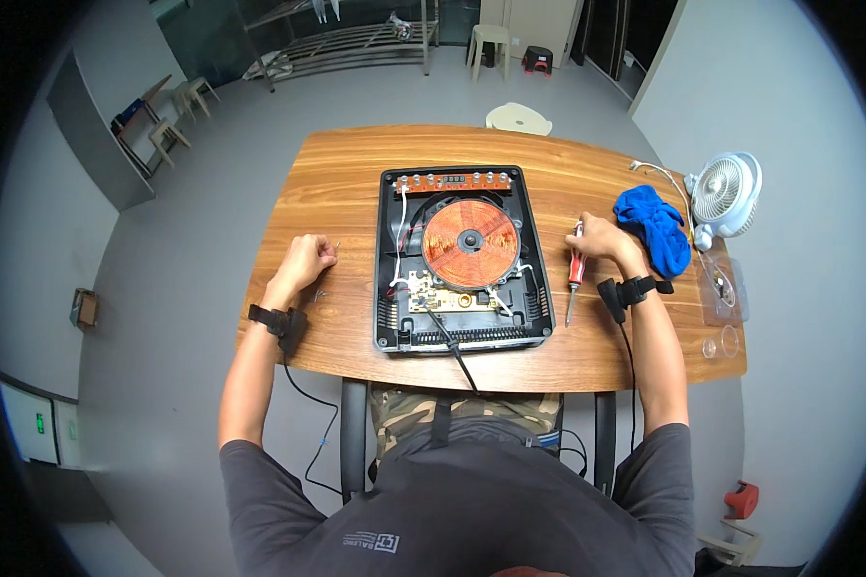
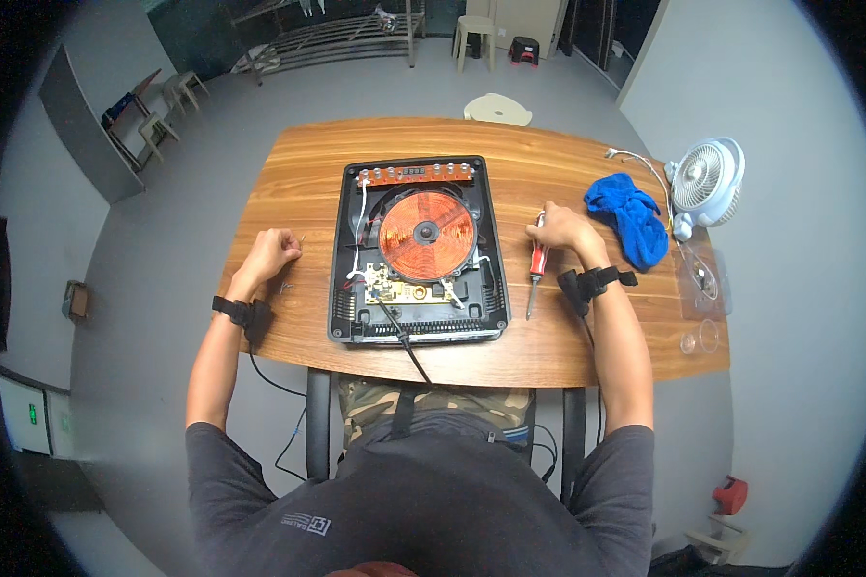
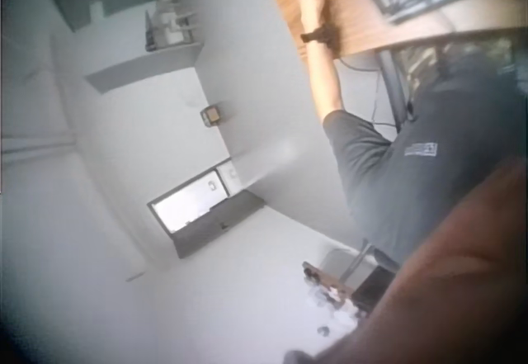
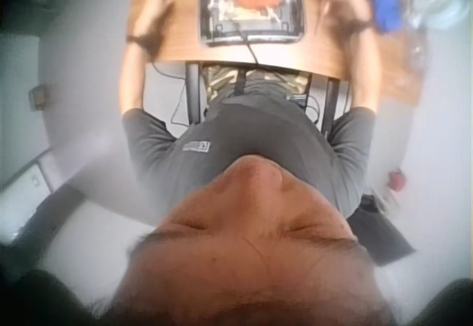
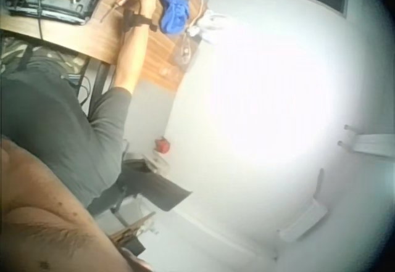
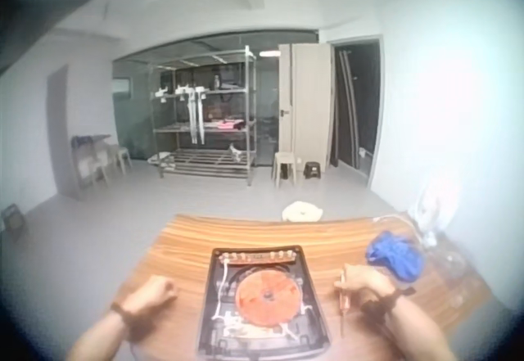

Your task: The person uses a screwdriver to remove screws from the bottom of a black electronic device. They then open the casing to reveal the internal components, including a copper-colored disc, and continue to unscrew internal parts.

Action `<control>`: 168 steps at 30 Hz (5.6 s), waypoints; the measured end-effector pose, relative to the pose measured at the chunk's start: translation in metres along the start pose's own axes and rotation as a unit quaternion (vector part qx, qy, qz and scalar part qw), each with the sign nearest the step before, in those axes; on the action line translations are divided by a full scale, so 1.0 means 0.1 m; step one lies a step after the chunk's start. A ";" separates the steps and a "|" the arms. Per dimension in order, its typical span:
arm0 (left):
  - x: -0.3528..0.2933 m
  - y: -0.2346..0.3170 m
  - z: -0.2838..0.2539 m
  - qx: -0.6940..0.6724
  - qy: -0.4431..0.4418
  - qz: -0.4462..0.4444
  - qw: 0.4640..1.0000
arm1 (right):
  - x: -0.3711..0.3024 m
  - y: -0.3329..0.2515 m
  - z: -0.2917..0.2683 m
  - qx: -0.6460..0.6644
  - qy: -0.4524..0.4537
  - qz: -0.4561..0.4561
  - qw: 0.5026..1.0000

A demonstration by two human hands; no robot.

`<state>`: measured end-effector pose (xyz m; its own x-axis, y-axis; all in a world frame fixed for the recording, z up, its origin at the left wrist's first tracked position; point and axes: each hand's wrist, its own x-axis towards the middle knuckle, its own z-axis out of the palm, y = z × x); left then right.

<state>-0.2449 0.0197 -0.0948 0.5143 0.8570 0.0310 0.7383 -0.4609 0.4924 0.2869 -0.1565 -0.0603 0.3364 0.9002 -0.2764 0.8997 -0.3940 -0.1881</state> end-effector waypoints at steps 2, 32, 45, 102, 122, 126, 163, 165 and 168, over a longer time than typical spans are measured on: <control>-0.01 0.05 -0.03 -0.004 0.004 -0.001 1.000 | 0.03 0.01 0.04 0.003 0.001 0.007 1.000; -0.24 1.23 0.19 0.003 -0.097 0.206 0.974 | -0.77 -1.48 -0.13 0.027 0.087 -0.485 0.870; -0.25 1.15 0.32 0.004 -0.083 0.191 0.978 | -0.62 -2.06 0.28 -0.054 -0.092 -0.564 0.819; -0.45 1.19 0.28 -0.063 -0.069 0.200 0.975 | -0.61 -2.05 0.54 -0.066 -0.061 -0.510 0.855; -0.38 1.27 0.18 -0.073 -0.047 0.223 0.971 | -0.62 -2.07 0.55 -0.059 -0.048 -0.500 0.862; -0.36 1.33 0.03 -0.066 -0.039 0.168 0.983 | -0.56 -2.07 0.59 -0.083 -0.050 -0.508 0.856; -0.31 1.62 0.41 0.118 -0.137 0.221 0.958 | 0.47 -1.31 0.08 0.100 0.039 -0.282 0.953; -0.31 1.65 0.37 0.103 -0.144 0.214 0.961 | 0.52 -1.27 0.06 0.098 0.048 -0.302 0.947; -0.35 1.67 0.34 0.066 -0.142 0.205 0.966 | 0.52 -1.25 -0.01 0.165 0.001 -0.263 0.950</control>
<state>-0.1245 -0.0949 -0.0429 0.8607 0.5066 -0.0499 0.4863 -0.7894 0.3746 0.1919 -0.0602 -0.0497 -0.1350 0.9891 -0.0595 0.8071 0.0749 -0.5857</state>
